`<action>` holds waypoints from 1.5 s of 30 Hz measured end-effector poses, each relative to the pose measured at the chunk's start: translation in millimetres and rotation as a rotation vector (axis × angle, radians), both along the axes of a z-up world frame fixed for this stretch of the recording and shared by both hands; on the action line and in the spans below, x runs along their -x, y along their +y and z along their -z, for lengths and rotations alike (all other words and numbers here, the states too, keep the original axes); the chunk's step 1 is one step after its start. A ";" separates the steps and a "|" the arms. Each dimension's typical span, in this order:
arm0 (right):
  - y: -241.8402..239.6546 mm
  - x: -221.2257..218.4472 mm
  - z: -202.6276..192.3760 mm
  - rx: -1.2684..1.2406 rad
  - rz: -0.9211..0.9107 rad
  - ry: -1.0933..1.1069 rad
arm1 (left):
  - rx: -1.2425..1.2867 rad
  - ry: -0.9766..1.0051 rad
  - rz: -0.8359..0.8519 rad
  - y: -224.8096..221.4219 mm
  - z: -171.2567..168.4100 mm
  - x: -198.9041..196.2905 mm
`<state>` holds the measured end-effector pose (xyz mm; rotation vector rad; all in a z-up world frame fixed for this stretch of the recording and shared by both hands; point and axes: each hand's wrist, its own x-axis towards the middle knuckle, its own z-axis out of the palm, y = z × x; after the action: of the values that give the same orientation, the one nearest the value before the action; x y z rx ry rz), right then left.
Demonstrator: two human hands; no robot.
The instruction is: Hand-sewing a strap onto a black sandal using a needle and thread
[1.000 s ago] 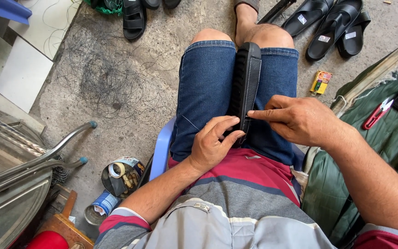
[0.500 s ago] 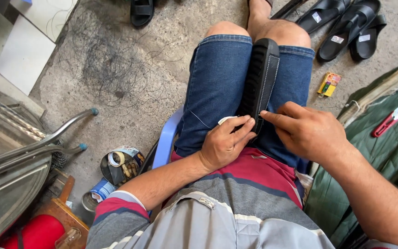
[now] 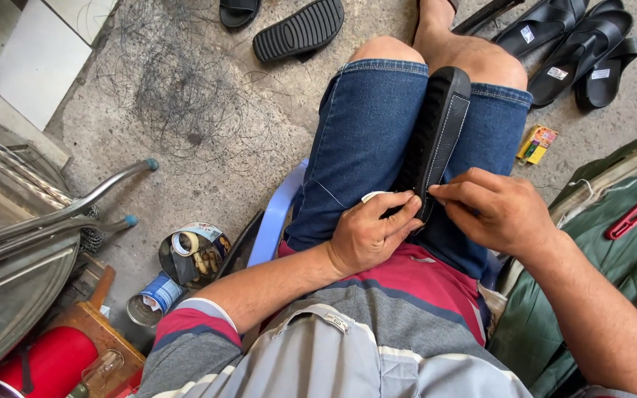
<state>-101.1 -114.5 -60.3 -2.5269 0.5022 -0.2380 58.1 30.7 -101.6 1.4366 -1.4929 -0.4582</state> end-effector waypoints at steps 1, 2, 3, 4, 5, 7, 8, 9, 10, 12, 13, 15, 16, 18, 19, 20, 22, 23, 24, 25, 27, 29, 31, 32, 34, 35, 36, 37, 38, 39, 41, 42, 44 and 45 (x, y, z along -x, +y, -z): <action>0.4 -1.2 -0.6 0.025 -0.008 0.002 | -0.001 0.008 0.002 0.0 -1.4 -0.1; 1.1 -0.8 -1.5 0.030 -0.009 -0.002 | 0.004 0.004 0.000 -0.4 -3.1 0.1; 2.1 -0.6 -2.8 -0.005 -0.003 -0.002 | 0.011 -0.011 0.005 -0.5 -5.3 0.1; 1.8 -0.5 -4.2 -0.036 -0.001 -0.002 | 0.023 -0.027 0.005 -1.5 -7.0 0.5; 2.9 -0.6 -3.9 -0.027 -0.006 -0.006 | 0.031 -0.031 -0.001 -1.2 -7.2 -1.8; 8.8 3.8 -6.0 0.092 0.055 0.046 | 0.027 -0.133 0.039 3.1 -8.9 -1.5; 13.4 1.2 -6.8 0.104 0.058 0.048 | 0.040 -0.130 0.042 5.3 -10.5 -1.6; 17.5 -0.6 -10.0 0.051 0.099 -0.018 | 0.036 -0.145 -0.015 7.1 -14.6 -1.1; 12.1 -3.2 -16.5 0.041 0.156 -0.090 | 0.076 -0.159 -0.058 -5.1 -16.7 -3.6; 20.0 -10.0 -24.4 0.088 0.174 -0.088 | 0.114 -0.197 -0.061 -0.8 -23.3 -5.2; 22.5 -12.8 -26.8 0.079 0.173 -0.084 | 0.097 -0.237 -0.084 -0.5 -23.6 -6.4; 23.1 -10.4 -29.1 0.136 0.150 -0.028 | 0.098 -0.220 -0.034 0.8 -32.4 -9.0; 26.6 -11.3 -27.7 0.131 0.097 0.021 | 0.039 -0.221 -0.013 7.1 -35.8 -12.0; 27.8 -16.1 -34.9 0.191 0.086 0.072 | 0.081 -0.213 -0.002 11.2 -27.2 -11.6; 29.0 -20.4 -36.9 0.215 0.057 0.121 | 0.084 -0.208 -0.007 14.7 -22.3 -12.9; 30.5 -23.9 -42.2 0.235 0.061 0.117 | 0.105 -0.212 -0.006 16.1 -20.6 -13.2; 36.2 -29.2 -50.1 0.213 0.014 0.198 | 0.067 -0.226 -0.033 21.8 -15.5 -11.9; 37.6 -31.5 -54.1 0.223 0.016 0.198 | 0.077 -0.225 -0.033 21.1 -16.7 -12.6; 39.9 -33.7 -57.3 0.200 -0.008 0.188 | 0.087 -0.190 -0.035 22.2 -18.1 -12.6; 41.3 -35.8 -59.7 0.177 -0.033 0.178 | 0.096 -0.154 -0.038 22.6 -18.7 -12.6; 46.5 -38.1 -59.7 0.171 -0.020 0.260 | 0.092 -0.159 -0.046 23.2 -18.3 -12.8; 50.2 -36.3 -60.2 0.161 0.007 0.341 | 0.089 -0.165 -0.039 23.4 -19.0 -11.2; 48.6 -32.1 -62.9 0.149 0.011 0.430 | 0.078 -0.198 -0.052 19.6 -21.4 -8.1; 43.1 -27.5 -66.7 0.145 0.017 0.428 | 0.077 -0.201 -0.046 14.8 -19.7 -5.6; 39.6 -18.4 -66.9 0.036 0.004 0.602 | 0.051 -0.235 -0.088 18.6 -13.4 1.4; 36.4 -1.1 -72.3 0.002 -0.017 0.599 | 0.011 -0.240 -0.094 13.0 -12.6 0.8; 31.0 11.3 -75.7 -0.011 0.041 0.655 | 0.019 -0.229 -0.130 11.9 -11.9 -2.3; 22.4 22.5 -77.5 -0.021 0.098 0.714 | 0.028 -0.221 -0.166 9.5 -9.6 -6.6; 18.7 23.6 -80.5 -0.073 0.054 0.711 | -0.036 -0.232 -0.181 11.0 -9.6 -7.4; 14.0 26.4 -83.7 0.027 0.075 0.602 | -0.054 -0.197 -0.153 12.6 -9.8 -6.6; 8.4 26.5 -83.4 0.109 0.111 0.487 | -0.081 -0.164 -0.114 13.1 -7.4 -6.1; 4.1 21.5 -82.1 0.039 0.096 0.387 | -0.080 -0.150 -0.096 11.2 -8.1 -6.5; -1.2 14.1 -74.5 -0.045 0.081 0.282 | -0.092 -0.141 -0.077 8.7 -9.4 -6.3; -1.3 11.2 -67.6 -0.025 0.040 0.255 | -0.080 -0.135 -0.063 8.9 -9.2 -6.1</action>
<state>-112.3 -115.8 7.3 -2.5374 0.6504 0.0778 64.1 39.6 -92.5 1.5999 -1.5453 -0.3932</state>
